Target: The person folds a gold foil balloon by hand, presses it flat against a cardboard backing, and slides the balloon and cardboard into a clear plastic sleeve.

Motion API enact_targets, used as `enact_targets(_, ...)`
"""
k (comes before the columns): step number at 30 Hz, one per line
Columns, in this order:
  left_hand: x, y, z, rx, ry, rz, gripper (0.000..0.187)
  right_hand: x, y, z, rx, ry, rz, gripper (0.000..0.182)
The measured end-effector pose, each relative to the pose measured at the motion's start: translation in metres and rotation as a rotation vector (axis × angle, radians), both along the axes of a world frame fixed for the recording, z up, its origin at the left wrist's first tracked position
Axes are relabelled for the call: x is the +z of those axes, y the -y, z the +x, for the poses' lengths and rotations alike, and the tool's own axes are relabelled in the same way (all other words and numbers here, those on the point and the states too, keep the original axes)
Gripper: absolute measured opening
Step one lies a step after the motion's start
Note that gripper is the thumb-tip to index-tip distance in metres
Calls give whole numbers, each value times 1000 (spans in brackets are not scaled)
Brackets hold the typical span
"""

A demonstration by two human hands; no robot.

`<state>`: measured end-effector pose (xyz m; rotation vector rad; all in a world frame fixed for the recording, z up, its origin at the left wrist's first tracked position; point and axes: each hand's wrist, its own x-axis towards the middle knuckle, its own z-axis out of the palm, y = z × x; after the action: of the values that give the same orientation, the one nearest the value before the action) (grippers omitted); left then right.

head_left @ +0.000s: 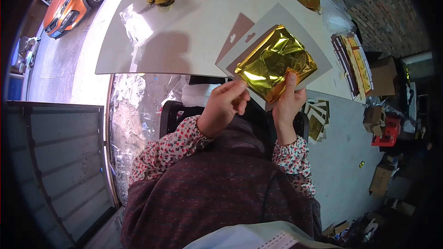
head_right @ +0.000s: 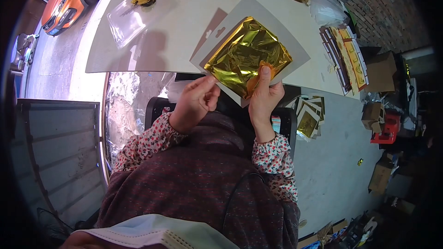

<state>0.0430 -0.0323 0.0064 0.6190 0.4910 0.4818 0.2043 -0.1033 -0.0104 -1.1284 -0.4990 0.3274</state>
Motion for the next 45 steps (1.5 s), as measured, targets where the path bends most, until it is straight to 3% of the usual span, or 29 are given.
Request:
enact_targets(4, 0, -7, 0, 30, 208, -494, 22, -6, 2, 2, -6, 10, -5, 21)
enact_targets(8, 0, -9, 2, 122, 251, -662, 22, -7, 3, 3, 11, -10, 13, 24)
enact_targets(14, -23, -7, 3, -12, 492, -751, 17, -11, 5, 4, 6, -16, -14, 23)
enact_targets(20, -18, -19, -3, -46, 448, -765, 18, -12, 6, 7, 11, -40, 4, 23)
enact_targets(21, -13, -17, -3, -41, 462, -686, 22, -12, 6, 7, 17, -54, 11, 23)
enact_targets(24, 7, -5, -4, 114, -100, 31, 22, -7, 4, 6, -2, -104, -29, 23)
enact_targets(27, -8, -8, 5, 522, -312, 1089, 29, -5, 5, 7, 44, -106, -18, 23)
enact_targets(33, -1, -19, 7, 476, -428, 1262, 31, 4, 1, -1, 51, -120, -23, 22)
enact_targets(39, 7, -15, 5, 427, -469, 1173, 31, 2, 1, -1, 68, -175, -32, 22)
enact_targets(45, 2, -19, 8, 472, -500, 1330, 32, 1, 2, -6, 119, -182, -9, 19)
